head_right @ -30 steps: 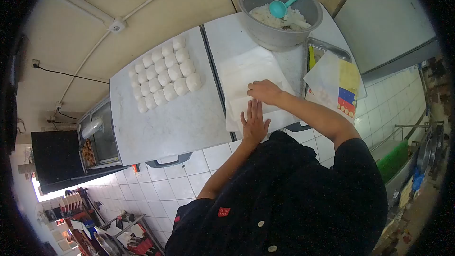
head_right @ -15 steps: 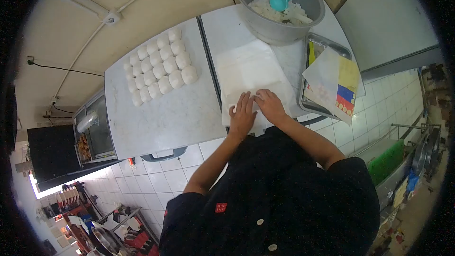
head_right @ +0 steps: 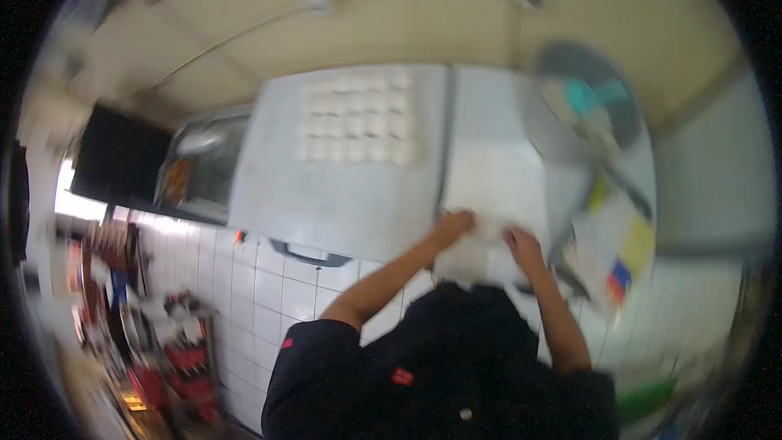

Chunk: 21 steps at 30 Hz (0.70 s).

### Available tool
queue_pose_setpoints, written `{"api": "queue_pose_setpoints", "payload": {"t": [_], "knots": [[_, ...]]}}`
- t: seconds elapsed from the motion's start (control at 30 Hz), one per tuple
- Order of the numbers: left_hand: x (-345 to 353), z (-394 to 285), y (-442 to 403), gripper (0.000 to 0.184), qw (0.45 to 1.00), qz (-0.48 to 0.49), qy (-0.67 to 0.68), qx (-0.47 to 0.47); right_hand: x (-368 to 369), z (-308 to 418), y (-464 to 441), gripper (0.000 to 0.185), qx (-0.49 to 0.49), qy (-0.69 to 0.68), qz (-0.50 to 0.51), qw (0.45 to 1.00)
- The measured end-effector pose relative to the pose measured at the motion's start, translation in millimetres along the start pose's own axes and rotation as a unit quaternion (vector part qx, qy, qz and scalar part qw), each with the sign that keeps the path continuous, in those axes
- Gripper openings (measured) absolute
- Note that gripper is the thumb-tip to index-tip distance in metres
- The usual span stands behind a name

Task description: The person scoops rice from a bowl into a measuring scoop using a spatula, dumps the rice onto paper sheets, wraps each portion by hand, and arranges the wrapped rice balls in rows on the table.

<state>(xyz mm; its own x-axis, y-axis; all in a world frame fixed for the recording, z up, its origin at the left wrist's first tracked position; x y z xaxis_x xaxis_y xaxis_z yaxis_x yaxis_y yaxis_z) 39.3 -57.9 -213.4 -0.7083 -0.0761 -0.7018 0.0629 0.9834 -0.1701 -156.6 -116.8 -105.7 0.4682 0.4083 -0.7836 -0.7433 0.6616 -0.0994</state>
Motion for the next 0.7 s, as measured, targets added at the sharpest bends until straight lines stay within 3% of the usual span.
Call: {"api": "queue_pose_setpoints", "payload": {"t": [0.03,0.07,0.1,0.13,0.17,0.23,0.27,0.37,0.47,0.57,0.67,0.7], "knots": [[19,10,-12,0.032,0.997,-0.025,-0.065,-0.037,4,-6,-2,0.014,0.029,-0.022,0.026,0.999],[18,0,-32,0.035,0.971,0.087,-0.176,-0.138,11,-19,2,0.017,0.003,-0.024,-0.007,1.000],[74,41,-66,0.030,0.973,0.079,-0.138,-0.168,10,-19,-5,0.021,0.023,-0.092,0.001,0.995],[11,-16,-64,0.037,0.955,0.141,-0.137,-0.220,12,-29,-7,0.029,0.047,-0.037,0.030,0.998],[19,-16,-76,0.027,0.964,0.052,-0.180,-0.187,7,-19,-12,0.035,0.045,-0.016,0.029,0.998],[13,-39,-93,0.023,0.935,0.125,-0.289,-0.163,-7,18,-31,0.039,-0.008,0.154,0.021,0.988],[6,-47,-96,0.021,0.940,0.109,-0.286,-0.153,-22,51,-36,0.042,-0.050,0.266,0.000,0.963],[17,-59,-105,0.018,0.922,0.135,-0.323,-0.165,-13,63,-48,0.047,-0.031,0.316,0.083,0.945],[13,-64,-95,0.018,0.923,0.126,-0.313,-0.184,28,3,-51,0.058,0.013,0.172,0.127,0.977],[-3,-63,-79,0.016,0.937,0.027,-0.279,-0.207,31,-6,-41,0.055,0.023,0.113,0.154,0.981],[-23,-71,-55,0.016,0.941,-0.015,-0.262,-0.214,17,5,-16,0.047,0.003,-0.026,0.039,0.999],[-34,-78,-44,0.016,0.947,-0.036,-0.240,-0.212,16,13,-7,0.044,0.012,-0.012,0.019,1.000]]}}
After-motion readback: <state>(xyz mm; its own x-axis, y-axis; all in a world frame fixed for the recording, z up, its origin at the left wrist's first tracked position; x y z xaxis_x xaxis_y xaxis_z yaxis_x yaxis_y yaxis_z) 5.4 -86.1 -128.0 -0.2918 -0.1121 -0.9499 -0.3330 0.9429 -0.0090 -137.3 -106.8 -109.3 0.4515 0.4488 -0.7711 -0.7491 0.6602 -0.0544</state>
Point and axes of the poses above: each hand's wrist, its own y-axis away from the middle knuckle, its own x-axis out of the palm, z = x × y, the point moved 8 cm from there along -y, towards the middle knuckle, and after that the axes turned 6 degrees about -x, right-handed, at the moved point
